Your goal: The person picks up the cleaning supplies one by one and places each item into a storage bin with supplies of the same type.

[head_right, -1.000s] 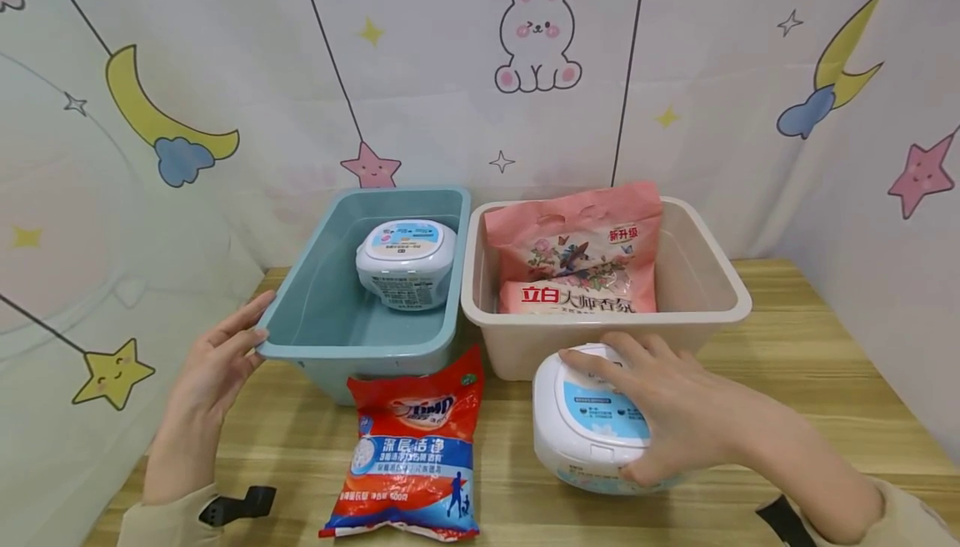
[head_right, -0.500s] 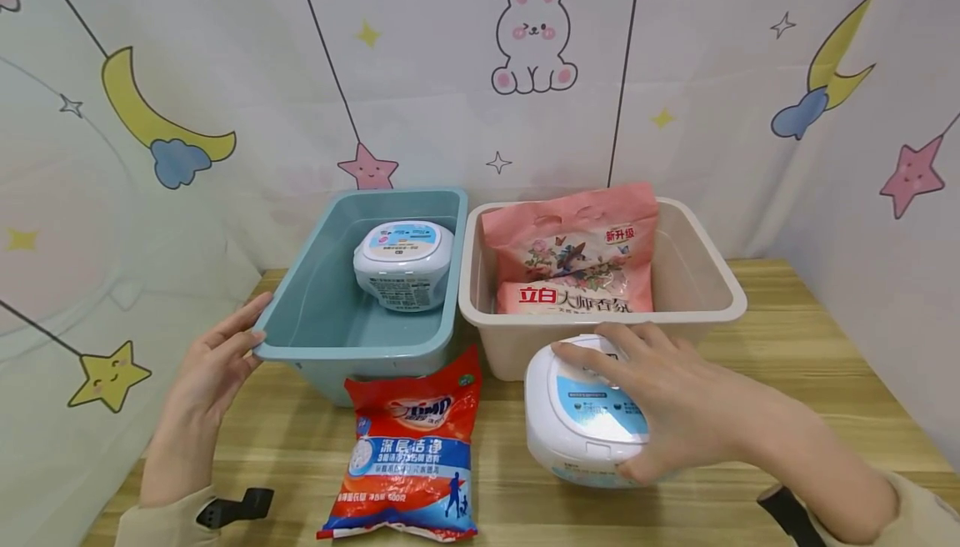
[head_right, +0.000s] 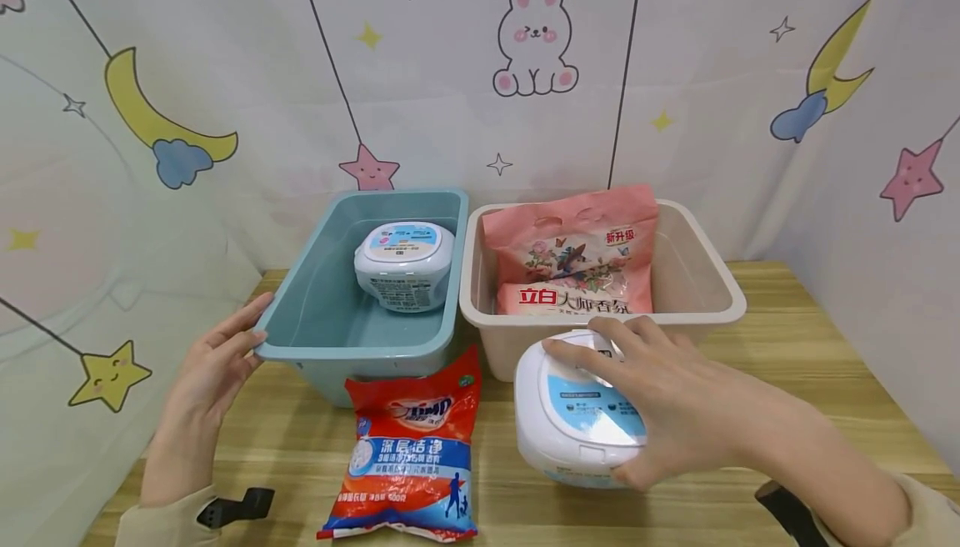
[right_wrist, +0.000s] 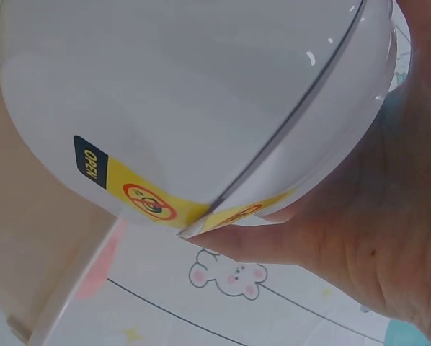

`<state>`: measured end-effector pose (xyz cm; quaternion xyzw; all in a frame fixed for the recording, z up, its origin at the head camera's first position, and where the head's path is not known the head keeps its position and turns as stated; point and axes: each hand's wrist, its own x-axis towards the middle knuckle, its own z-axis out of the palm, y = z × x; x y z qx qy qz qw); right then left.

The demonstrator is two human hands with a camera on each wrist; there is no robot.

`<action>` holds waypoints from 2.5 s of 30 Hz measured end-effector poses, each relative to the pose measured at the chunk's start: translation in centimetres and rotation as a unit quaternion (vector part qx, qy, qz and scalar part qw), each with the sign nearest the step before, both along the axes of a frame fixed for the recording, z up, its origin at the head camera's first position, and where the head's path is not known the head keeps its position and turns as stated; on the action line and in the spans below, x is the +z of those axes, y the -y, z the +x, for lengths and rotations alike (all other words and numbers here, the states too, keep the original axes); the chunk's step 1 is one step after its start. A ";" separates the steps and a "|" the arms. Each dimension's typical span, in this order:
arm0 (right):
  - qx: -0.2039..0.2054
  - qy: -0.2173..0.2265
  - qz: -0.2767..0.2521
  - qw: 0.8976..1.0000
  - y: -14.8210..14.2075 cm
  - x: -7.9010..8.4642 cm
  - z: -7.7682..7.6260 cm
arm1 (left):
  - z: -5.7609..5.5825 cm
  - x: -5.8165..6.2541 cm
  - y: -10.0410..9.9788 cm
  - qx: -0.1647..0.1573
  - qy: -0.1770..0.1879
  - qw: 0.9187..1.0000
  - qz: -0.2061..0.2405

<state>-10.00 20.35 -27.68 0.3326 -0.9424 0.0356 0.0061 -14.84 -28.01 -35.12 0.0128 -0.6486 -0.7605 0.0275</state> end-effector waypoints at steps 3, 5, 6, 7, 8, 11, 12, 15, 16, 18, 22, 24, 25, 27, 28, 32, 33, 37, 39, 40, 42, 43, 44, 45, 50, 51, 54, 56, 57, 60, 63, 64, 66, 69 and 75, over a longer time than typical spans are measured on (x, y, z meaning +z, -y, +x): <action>-0.005 0.011 0.004 1.000 0.3 0.3 0.1 | 0.1 0.1 0.0 0.001 0.003 1.000 -0.003; -0.002 0.004 0.002 1.000 0.4 0.5 0.2 | 0.1 0.1 0.1 0.002 0.005 1.000 -0.005; 0.003 -0.004 0.000 1.000 0.5 0.6 0.2 | 0.1 0.1 0.1 0.003 0.006 1.000 -0.006; 0.006 -0.008 -0.001 1.000 0.5 0.7 0.2 | 0.1 0.1 0.1 0.004 0.006 1.000 -0.006; 0.007 -0.011 -0.001 1.000 0.5 0.7 0.3 | 0.1 0.1 0.1 0.004 0.006 1.000 -0.006; 0.008 -0.020 -0.002 1.000 0.6 0.9 0.3 | 0.1 0.1 0.0 0.003 0.003 1.000 -0.001; 0.007 -0.021 -0.001 1.000 0.6 1.0 0.4 | 0.1 0.1 0.1 0.003 0.001 1.000 0.002; 0.002 -0.020 -0.001 1.000 0.6 1.4 0.5 | 0.0 0.1 0.0 -0.001 -0.002 1.000 0.010; 0.001 -0.021 0.000 1.000 0.6 1.6 0.5 | 0.0 0.1 0.0 -0.001 -0.003 1.000 0.011; -0.001 -0.022 0.001 1.000 0.7 1.9 0.6 | -0.1 0.1 0.0 -0.001 -0.003 1.000 0.012; -0.014 -0.001 0.017 1.000 1.0 2.6 0.5 | -0.1 0.1 0.0 0.001 -0.004 1.000 0.007; -0.012 -0.001 0.022 1.000 1.2 2.9 0.5 | -0.2 0.0 0.1 0.000 -0.005 1.000 0.008; -0.012 0.001 0.024 1.000 1.3 3.0 0.5 | -0.2 0.0 0.1 -0.002 -0.007 1.000 0.009; -0.005 -0.007 0.021 1.000 1.5 3.3 0.5 | -0.1 0.0 0.1 -0.006 -0.008 1.000 0.012; -0.003 -0.009 0.018 1.000 1.6 3.5 0.4 | -0.1 0.0 0.1 -0.007 -0.009 1.000 0.013; 0.004 -0.012 0.015 1.000 2.1 4.1 0.3 | -0.1 -0.1 0.3 -0.012 -0.014 1.000 0.015; 0.006 -0.014 0.014 1.000 2.2 4.3 0.3 | -0.1 -0.1 0.3 -0.013 -0.015 1.000 0.015; 0.014 -0.027 0.013 0.999 2.6 4.8 0.0 | -0.1 0.0 0.3 -0.015 -0.017 1.000 0.016; 0.021 -0.037 0.010 0.999 2.8 5.0 -0.2 | -0.1 0.0 0.3 -0.015 -0.016 1.000 0.016; 0.025 -0.040 0.010 0.999 2.8 5.1 -0.3 | -0.1 0.0 0.3 -0.015 -0.015 1.000 0.017; 0.030 -0.044 0.008 0.999 3.0 5.3 -0.5 | -0.1 0.1 0.2 -0.016 -0.013 1.000 0.015; 0.033 -0.047 0.007 0.998 3.1 5.3 -0.6 | -0.1 0.1 0.2 -0.016 -0.012 1.000 0.016; 0.035 -0.048 0.004 0.998 3.1 5.4 -0.7 | -0.1 0.1 0.2 -0.017 -0.011 1.000 0.016; 0.035 -0.046 0.004 0.998 3.2 5.5 -0.8 | -0.2 0.1 0.2 -0.018 -0.010 1.000 0.016; 0.034 -0.031 0.002 0.999 3.7 5.9 -1.1 | -0.3 0.1 0.2 -0.020 -0.010 1.000 0.011; 0.033 -0.029 0.003 0.999 3.9 6.0 -1.1 | -0.3 0.0 0.2 -0.021 -0.010 1.000 0.008; 0.029 -0.022 0.001 0.999 4.2 6.5 -1.1 | -0.2 0.0 0.4 -0.023 -0.010 1.000 -0.005; 0.021 -0.021 -0.004 1.000 4.4 6.9 -1.1 | -0.2 0.0 0.6 -0.025 -0.010 1.000 -0.016; 0.017 -0.021 -0.007 1.000 4.5 7.1 -1.1 | -0.2 0.0 0.7 -0.026 -0.010 0.999 -0.021; 0.012 -0.027 -0.016 0.999 4.8 7.6 -1.2 | -0.1 -0.1 1.0 -0.033 -0.012 0.999 -0.038; 0.018 -0.035 -0.022 0.999 5.1 8.1 -1.5 | 0.0 -0.1 1.2 -0.046 -0.015 0.998 -0.051; 0.020 -0.037 -0.021 0.999 5.2 8.2 -1.6 | 0.0 -0.1 1.2 -0.050 -0.015 0.997 -0.054; 0.019 -0.038 -0.018 0.999 5.3 8.5 -1.8 | -0.1 -0.1 1.2 -0.056 -0.016 0.997 -0.058; 0.012 -0.036 -0.012 0.999 5.5 9.0 -2.1 | -0.1 -0.1 1.1 -0.058 -0.016 0.996 -0.061; 0.012 -0.035 -0.008 0.999 6.6 9.9 -3.0 | -0.1 -0.1 1.3 -0.059 -0.017 0.996 -0.060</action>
